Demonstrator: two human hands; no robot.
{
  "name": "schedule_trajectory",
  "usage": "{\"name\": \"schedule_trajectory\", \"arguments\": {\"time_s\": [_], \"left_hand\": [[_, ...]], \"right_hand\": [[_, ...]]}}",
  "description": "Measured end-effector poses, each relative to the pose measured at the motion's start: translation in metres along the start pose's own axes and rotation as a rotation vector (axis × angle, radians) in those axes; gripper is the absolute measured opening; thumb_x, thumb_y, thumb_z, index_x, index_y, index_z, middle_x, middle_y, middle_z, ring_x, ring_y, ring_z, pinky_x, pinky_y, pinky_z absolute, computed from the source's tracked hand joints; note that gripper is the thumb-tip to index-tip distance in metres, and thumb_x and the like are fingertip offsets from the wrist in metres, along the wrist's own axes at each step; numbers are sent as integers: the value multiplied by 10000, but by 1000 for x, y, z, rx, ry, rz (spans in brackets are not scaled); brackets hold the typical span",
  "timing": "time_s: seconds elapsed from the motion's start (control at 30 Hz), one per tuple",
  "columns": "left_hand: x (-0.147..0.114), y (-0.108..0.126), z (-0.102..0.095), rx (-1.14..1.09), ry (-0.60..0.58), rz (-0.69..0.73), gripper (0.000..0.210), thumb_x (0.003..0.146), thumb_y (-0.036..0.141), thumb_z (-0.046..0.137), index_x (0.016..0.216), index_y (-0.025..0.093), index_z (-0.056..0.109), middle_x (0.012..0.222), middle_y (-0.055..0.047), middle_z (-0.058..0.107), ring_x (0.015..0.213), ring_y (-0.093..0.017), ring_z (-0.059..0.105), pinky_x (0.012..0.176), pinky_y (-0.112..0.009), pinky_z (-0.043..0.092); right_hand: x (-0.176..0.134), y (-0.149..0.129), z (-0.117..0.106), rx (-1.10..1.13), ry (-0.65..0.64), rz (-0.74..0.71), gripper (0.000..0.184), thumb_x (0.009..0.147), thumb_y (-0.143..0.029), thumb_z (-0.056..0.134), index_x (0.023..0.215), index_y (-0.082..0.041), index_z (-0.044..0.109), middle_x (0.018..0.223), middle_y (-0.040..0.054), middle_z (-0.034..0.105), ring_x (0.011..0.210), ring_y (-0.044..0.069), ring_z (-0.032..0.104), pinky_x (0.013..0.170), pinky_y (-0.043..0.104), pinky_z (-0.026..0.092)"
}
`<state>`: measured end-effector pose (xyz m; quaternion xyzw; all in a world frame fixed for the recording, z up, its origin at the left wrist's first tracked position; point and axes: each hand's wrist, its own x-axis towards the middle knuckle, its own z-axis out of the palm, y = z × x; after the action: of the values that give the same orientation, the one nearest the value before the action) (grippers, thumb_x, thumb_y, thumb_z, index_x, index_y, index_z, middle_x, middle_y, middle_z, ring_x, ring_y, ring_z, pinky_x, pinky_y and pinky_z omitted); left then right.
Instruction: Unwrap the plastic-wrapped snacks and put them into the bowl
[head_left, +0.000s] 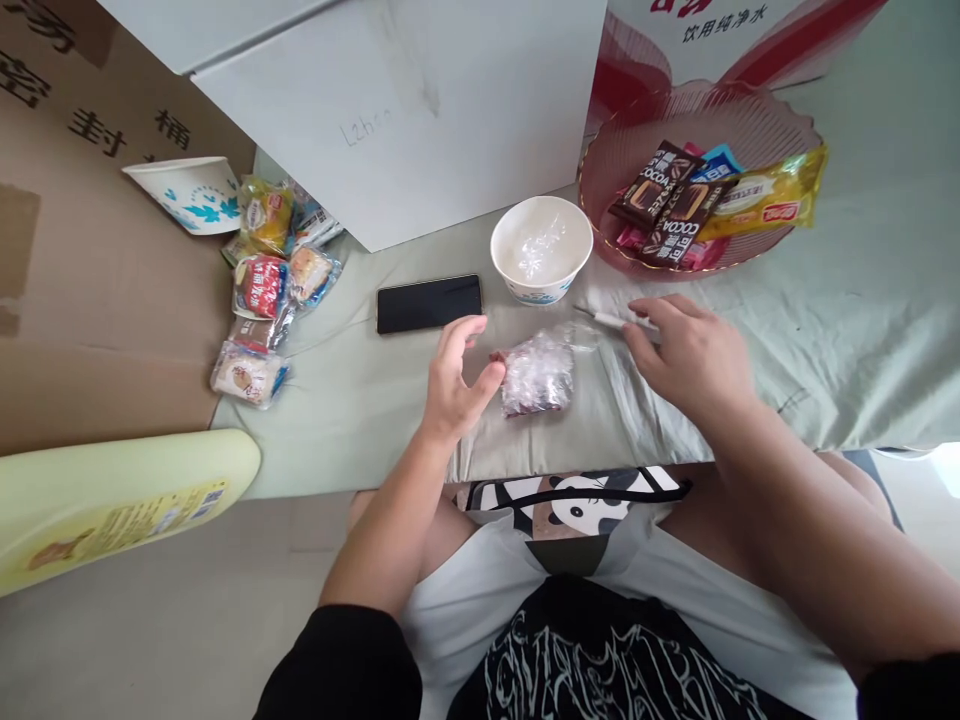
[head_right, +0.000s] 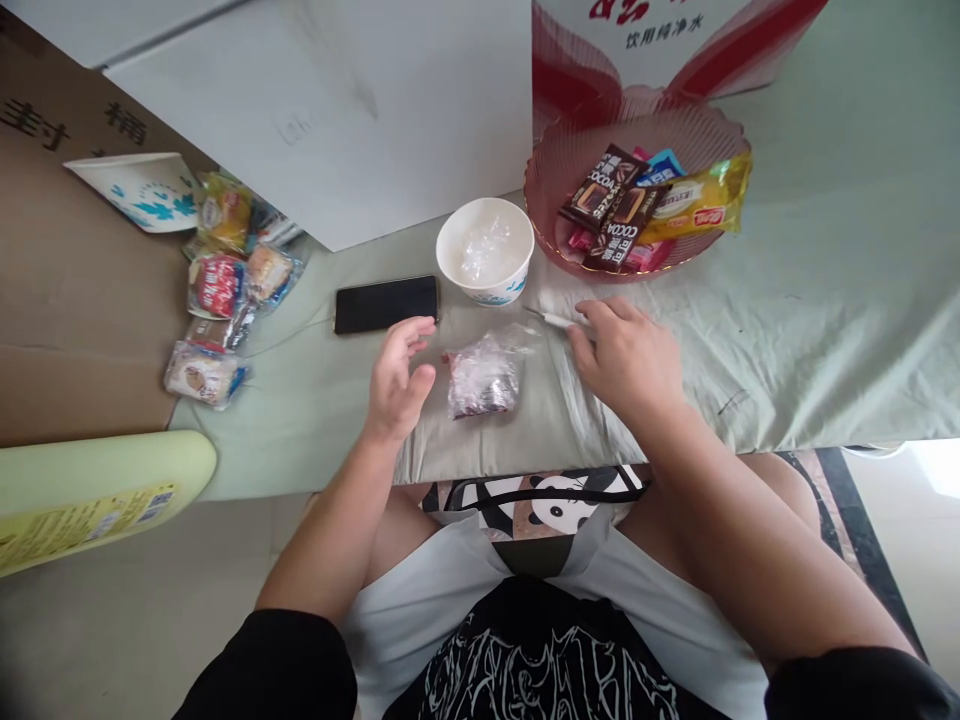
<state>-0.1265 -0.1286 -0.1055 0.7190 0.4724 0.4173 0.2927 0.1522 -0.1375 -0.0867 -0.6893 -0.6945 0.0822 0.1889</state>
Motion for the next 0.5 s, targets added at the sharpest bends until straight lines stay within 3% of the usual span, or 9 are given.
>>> {"name": "schedule_trajectory", "arguments": {"time_s": [0.07, 0.13, 0.2, 0.27, 0.33, 0.4, 0.5], "left_hand": [[1, 4, -2, -2, -136, 119, 838, 761, 775, 695, 1350, 187, 599, 1418, -184, 615, 1324, -338, 589, 1108, -491, 495], [2, 8, -2, 22, -223, 126, 736, 728, 649, 806, 1293, 205, 646, 1377, -154, 662, 1293, -333, 615, 1136, -495, 475], [2, 11, -1, -26, -180, -29, 403, 818, 484, 776, 1110, 212, 720, 1179, -106, 750, 1124, -277, 700, 1040, -436, 542], [4, 13, -1, -219, -35, -287, 222, 867, 420, 713, 922, 205, 721, 961, -64, 767, 908, -215, 733, 846, -350, 601], [7, 14, -3, -484, 74, -556, 236, 814, 421, 748, 832, 197, 678, 818, -29, 738, 738, -171, 715, 674, -281, 595], [11, 15, -5, -695, 94, -739, 283, 709, 389, 820, 814, 193, 646, 735, 6, 702, 619, -134, 678, 569, -232, 566], [17, 19, -8, -841, 141, -826, 293, 644, 312, 828, 818, 190, 626, 717, 26, 689, 579, -111, 661, 511, -194, 542]], "right_hand": [[-1, -1, 2, 58, 59, -93, 321, 948, -313, 503, 1155, -184, 712, 1181, 163, 732, 1036, 343, 693, 854, 466, 527], [-4, -6, 3, 169, 48, -186, 294, 953, -287, 500, 1163, -205, 689, 1177, 145, 727, 1088, 324, 694, 923, 468, 542], [-8, -13, 5, 299, -32, -274, 276, 967, -303, 505, 1177, -220, 663, 1134, 121, 731, 1057, 295, 709, 911, 448, 568], [-13, -21, 8, 419, -121, -374, 336, 967, -377, 553, 1249, -206, 620, 1179, 128, 721, 1079, 295, 706, 917, 449, 581], [-17, -28, 12, 511, -181, -480, 490, 933, -436, 626, 1353, -195, 551, 1305, 154, 681, 1174, 317, 675, 961, 471, 576], [-21, -34, 18, 553, -209, -533, 559, 917, -385, 651, 1424, -212, 493, 1368, 154, 652, 1215, 318, 655, 974, 475, 572], [-24, -38, 25, 540, -186, -462, 441, 935, -228, 579, 1374, -247, 553, 1143, 97, 720, 982, 250, 704, 835, 401, 591]]}}
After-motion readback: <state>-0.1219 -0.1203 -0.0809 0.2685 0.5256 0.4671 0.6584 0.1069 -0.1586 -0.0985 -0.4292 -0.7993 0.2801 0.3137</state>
